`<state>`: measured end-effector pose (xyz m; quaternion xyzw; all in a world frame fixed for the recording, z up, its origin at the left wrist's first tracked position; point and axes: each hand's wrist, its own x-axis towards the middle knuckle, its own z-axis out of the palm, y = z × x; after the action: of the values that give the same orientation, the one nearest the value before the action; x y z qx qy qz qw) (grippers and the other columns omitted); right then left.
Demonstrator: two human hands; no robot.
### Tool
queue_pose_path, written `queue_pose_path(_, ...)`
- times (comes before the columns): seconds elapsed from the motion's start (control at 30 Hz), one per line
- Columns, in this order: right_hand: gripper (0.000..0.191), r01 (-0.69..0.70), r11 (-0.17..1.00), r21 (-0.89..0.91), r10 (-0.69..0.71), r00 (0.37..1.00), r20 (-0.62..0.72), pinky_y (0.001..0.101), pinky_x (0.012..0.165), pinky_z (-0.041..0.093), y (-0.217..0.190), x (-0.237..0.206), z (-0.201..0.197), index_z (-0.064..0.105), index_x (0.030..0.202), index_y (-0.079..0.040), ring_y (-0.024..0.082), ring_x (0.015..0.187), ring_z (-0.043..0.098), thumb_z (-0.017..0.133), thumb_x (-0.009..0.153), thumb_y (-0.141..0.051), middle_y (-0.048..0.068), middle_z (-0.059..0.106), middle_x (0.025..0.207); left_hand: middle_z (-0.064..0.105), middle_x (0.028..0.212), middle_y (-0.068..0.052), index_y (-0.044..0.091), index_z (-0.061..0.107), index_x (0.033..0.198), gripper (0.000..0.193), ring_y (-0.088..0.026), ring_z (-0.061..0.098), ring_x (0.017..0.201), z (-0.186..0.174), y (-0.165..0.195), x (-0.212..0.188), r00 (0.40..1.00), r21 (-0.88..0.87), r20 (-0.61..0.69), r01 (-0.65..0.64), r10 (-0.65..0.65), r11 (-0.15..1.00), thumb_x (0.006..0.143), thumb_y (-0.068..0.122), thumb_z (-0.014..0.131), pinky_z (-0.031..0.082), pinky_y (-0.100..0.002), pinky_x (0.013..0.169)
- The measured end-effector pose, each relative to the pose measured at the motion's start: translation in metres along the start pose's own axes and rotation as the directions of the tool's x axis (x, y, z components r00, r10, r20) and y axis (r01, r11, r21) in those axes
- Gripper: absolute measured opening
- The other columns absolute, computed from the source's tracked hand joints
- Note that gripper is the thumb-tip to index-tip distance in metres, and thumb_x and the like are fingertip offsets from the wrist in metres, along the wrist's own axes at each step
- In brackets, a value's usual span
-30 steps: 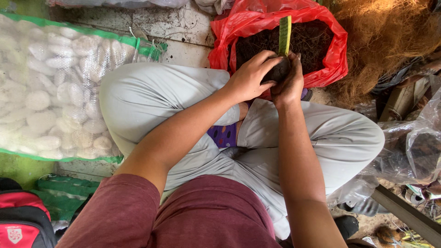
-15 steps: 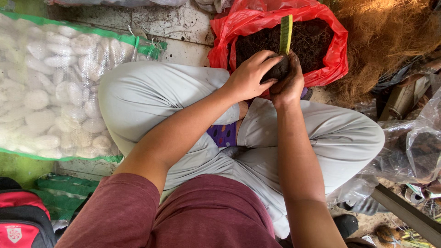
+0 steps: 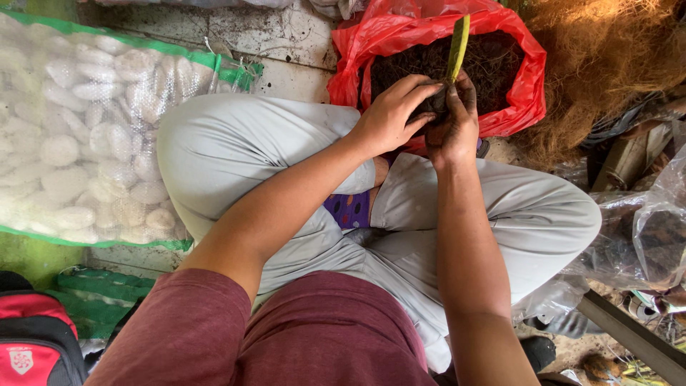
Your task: The person sits on the floor and forms a ball of soil around the roots of a seedling, pressing and shaping the soil with both hands and adding more soil from a red bag beside them. They continue molding and compacting the soil ball around the seedling's root mass.
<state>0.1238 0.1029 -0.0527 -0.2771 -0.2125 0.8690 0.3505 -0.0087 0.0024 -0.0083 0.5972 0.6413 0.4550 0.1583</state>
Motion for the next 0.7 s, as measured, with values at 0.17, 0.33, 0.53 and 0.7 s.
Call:
queue_pose_path(0.17, 0.035, 0.05, 0.998, -0.042, -0.05, 0.999, 0.013, 0.038, 0.102, 0.054, -0.0031, -0.002, 0.0064, 0.048, 0.142, -0.008, 0.023, 0.113, 0.063, 0.05, 0.108, -0.002, 0.012, 0.063, 0.122, 0.059, 0.132, -0.015, 0.003, 0.057, 0.134, 0.053, -0.036, 0.062, 0.123, -0.0024, 0.0043, 0.0019, 1.0, 0.0, -0.02, -0.004, 0.004, 1.0, 0.089, 0.014, 0.083, 0.053, -0.043, 0.106)
queue_pose_path(0.33, 0.038, 0.019, 1.0, -0.01, -0.019, 1.0, 0.013, 0.0406, 0.107, 0.052, -0.0001, -0.0024, 0.002, 0.045, 0.143, -0.01, 0.025, 0.117, 0.062, 0.047, 0.105, -0.004, 0.012, 0.062, 0.124, 0.061, 0.13, -0.013, 0.004, 0.058, 0.13, 0.053, -0.035, 0.058, 0.126, -0.0029, 0.0042, 0.0023, 1.0, 0.064, -0.008, 0.001, 0.0, 0.998, 0.087, 0.019, 0.086, 0.051, -0.044, 0.107)
queue_pose_path(0.53, 0.038, 0.025, 0.999, 0.027, -0.025, 1.0, 0.007, 0.0421, 0.109, 0.051, 0.0028, 0.0005, -0.0007, 0.042, 0.146, -0.014, 0.025, 0.121, 0.061, 0.044, 0.108, -0.008, 0.011, 0.061, 0.126, 0.063, 0.131, -0.005, 0.01, 0.062, 0.129, 0.054, -0.031, 0.051, 0.131, -0.0003, -0.0014, 0.0023, 1.0, 0.253, 0.01, -0.015, 0.013, 0.967, 0.083, 0.019, 0.087, 0.042, -0.047, 0.101)
queue_pose_path(0.7, 0.046, 0.036, 0.999, -0.027, -0.036, 0.999, -0.004, 0.0419, 0.106, 0.052, 0.0005, -0.0037, 0.0028, 0.042, 0.146, -0.017, 0.024, 0.119, 0.061, 0.044, 0.102, -0.003, 0.01, 0.061, 0.126, 0.063, 0.132, -0.002, 0.012, 0.062, 0.131, 0.054, -0.03, 0.051, 0.13, -0.0014, -0.0013, 0.0009, 0.999, 0.238, -0.009, -0.03, 0.033, 0.971, 0.082, 0.018, 0.086, 0.042, -0.046, 0.102)
